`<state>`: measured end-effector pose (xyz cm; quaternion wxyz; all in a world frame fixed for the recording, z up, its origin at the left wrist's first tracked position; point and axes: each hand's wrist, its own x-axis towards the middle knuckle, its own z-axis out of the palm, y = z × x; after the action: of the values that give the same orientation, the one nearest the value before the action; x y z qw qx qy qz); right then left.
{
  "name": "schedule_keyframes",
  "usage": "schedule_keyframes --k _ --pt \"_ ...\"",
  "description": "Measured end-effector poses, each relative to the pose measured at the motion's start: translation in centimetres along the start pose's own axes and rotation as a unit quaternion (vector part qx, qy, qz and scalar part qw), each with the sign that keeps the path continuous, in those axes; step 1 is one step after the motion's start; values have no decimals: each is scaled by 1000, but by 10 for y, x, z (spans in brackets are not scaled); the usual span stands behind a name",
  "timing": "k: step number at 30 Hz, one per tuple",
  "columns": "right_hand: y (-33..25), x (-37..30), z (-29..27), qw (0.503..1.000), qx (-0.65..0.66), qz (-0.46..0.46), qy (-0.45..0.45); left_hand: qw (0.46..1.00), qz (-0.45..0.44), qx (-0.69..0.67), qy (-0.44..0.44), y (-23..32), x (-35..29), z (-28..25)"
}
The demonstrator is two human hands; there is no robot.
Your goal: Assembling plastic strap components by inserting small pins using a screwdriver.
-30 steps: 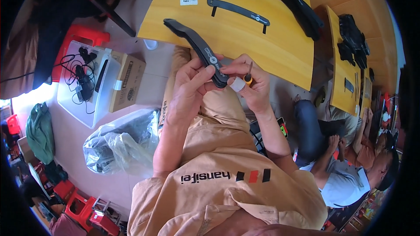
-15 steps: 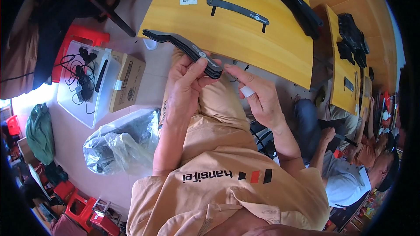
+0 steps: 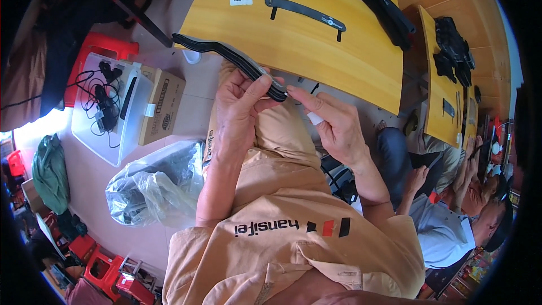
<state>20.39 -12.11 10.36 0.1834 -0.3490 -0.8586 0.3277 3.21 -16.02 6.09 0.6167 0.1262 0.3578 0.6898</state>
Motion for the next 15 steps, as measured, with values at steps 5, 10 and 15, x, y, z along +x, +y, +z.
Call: schedule_keyframes --k 5,10,15 --pt "8 1 4 998 58 8 5 999 33 40 7 -1 0 1" --pt "9 1 5 982 184 34 8 999 40 32 12 -3 -1 2" --pt "10 1 6 974 214 74 -8 999 36 36 5 -3 0 2"
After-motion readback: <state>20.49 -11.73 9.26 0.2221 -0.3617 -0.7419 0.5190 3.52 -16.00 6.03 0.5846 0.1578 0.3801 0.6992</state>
